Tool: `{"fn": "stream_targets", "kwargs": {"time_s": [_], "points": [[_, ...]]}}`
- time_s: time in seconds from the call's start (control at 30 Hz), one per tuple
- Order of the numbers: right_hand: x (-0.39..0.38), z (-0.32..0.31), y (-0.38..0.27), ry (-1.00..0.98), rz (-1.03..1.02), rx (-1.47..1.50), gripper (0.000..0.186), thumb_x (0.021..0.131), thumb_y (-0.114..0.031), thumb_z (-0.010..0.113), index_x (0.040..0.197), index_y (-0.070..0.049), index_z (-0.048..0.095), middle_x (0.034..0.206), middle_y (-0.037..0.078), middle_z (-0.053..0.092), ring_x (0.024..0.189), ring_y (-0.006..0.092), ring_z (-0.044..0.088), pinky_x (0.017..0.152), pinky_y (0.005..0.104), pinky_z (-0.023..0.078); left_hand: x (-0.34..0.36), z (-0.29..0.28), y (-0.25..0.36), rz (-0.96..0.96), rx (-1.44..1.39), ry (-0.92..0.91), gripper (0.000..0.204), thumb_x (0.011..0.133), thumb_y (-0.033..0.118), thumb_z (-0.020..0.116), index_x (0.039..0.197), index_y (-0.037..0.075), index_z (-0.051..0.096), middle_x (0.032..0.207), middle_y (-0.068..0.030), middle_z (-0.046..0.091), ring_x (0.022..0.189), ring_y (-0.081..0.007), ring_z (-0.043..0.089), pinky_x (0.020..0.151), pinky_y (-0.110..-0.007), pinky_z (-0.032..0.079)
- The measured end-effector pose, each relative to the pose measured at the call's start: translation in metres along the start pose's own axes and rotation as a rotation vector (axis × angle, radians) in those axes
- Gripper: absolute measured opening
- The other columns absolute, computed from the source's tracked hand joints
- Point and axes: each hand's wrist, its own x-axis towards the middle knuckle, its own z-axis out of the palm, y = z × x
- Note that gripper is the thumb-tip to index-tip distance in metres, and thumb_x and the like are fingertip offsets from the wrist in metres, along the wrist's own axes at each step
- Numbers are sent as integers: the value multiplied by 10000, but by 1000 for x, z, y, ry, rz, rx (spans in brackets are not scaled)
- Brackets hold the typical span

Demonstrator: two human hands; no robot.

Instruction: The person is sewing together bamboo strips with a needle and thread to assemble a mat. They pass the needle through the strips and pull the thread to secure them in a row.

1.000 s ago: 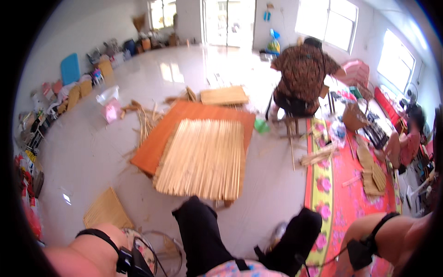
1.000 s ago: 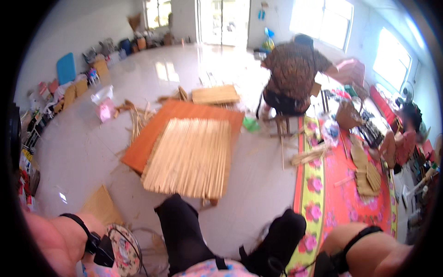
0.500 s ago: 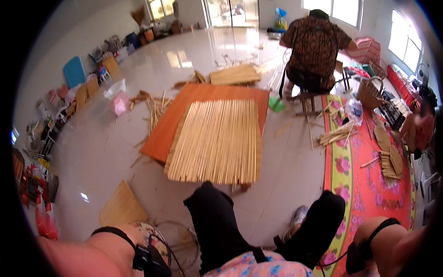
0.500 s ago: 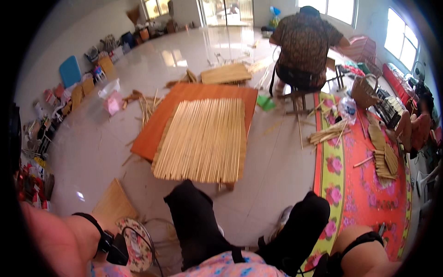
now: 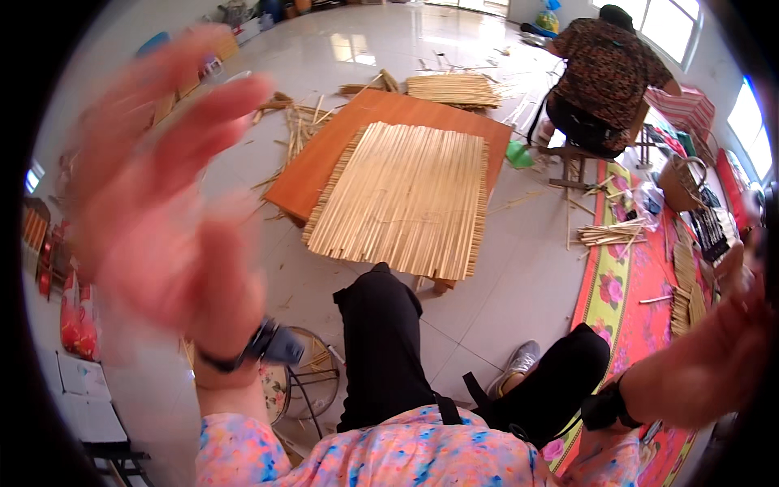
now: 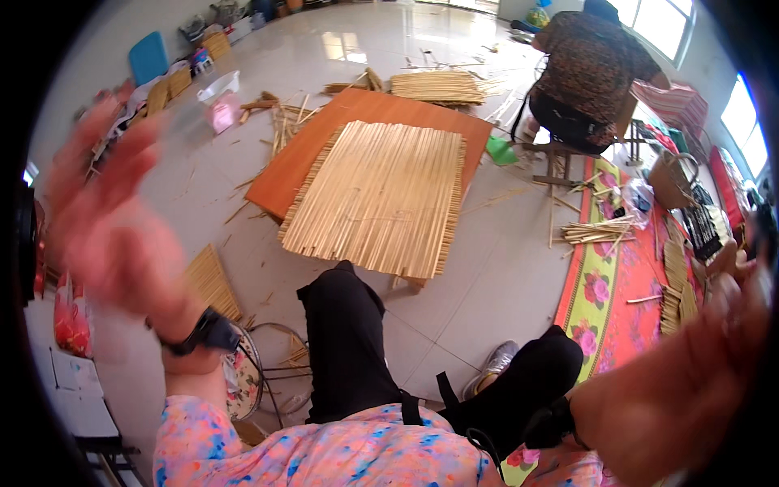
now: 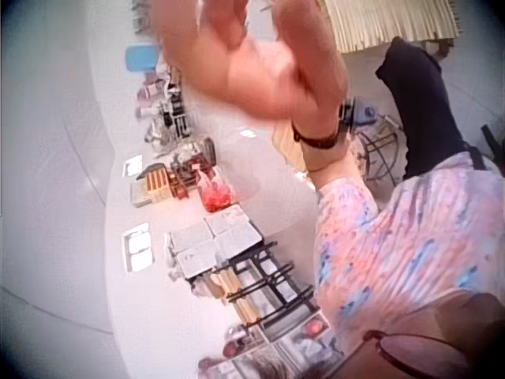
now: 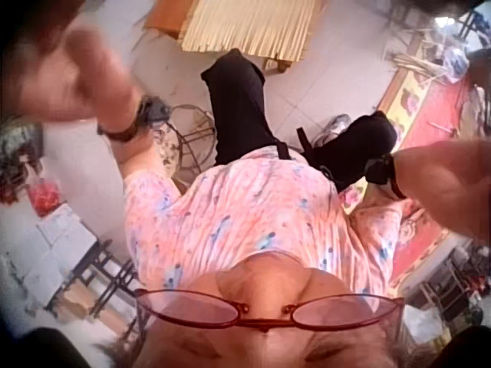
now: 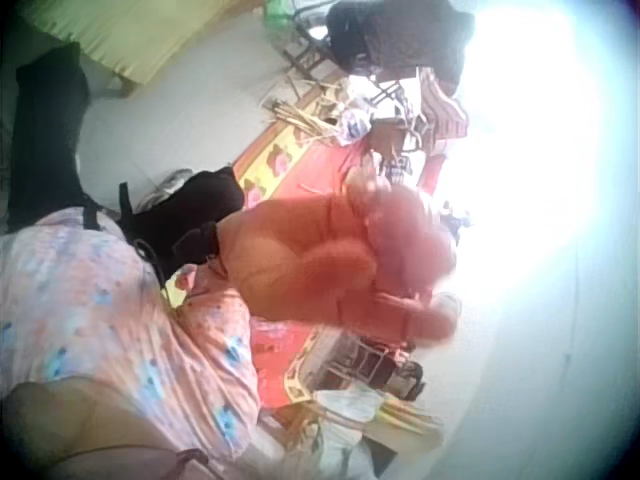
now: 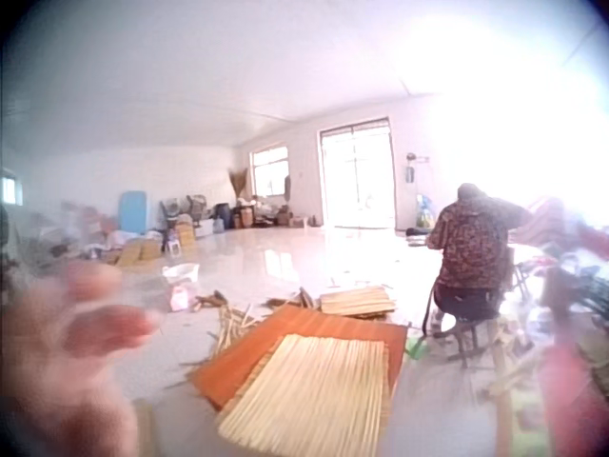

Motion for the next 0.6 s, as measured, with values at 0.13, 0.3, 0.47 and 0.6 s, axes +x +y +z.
{"fn": "stream_targets", "kwargs": {"time_s": [0.13, 0.3, 0.47, 0.6], "points": [[-40, 65, 83, 210, 443, -75, 362, 885, -71, 540, 1239, 3, 526, 1186, 113, 614, 1098, 205, 575, 938, 361, 431, -51, 8, -49, -536, 364, -184, 380, 876, 127, 652, 1243, 78, 565, 1237, -116, 570, 1114, -286, 573, 916, -368, 471], [-111, 146, 167, 91, 1447, 490, 370, 862, -94, 586, 1226, -105, 524, 1104, -5, 627, 957, 112, 581, 790, 299, 437, -217, 2, -158, -1022, 527, -842, 395, 821, 258, 685, 1166, 77, 617, 1257, -289, 499, 1185, -434, 481, 1018, -454, 408], [-217, 190, 218, -156, 1744, 279, 381, 868, -166, 610, 1237, -128, 525, 1105, -4, 603, 964, 129, 566, 797, 347, 455, -290, 47, -182, -1201, 409, -963, 353, 801, 247, 685, 1103, 66, 658, 1133, -253, 558, 1082, -395, 548, 929, -435, 460], [-260, 213, 236, -279, 1880, 200, 359, 883, -205, 615, 1226, -124, 541, 1062, 0, 596, 962, 143, 564, 778, 353, 473, -326, 89, -212, -1194, 346, -910, 290, 797, 236, 680, 1022, 53, 677, 1066, -211, 595, 1039, -366, 578, 896, -424, 476]]}}
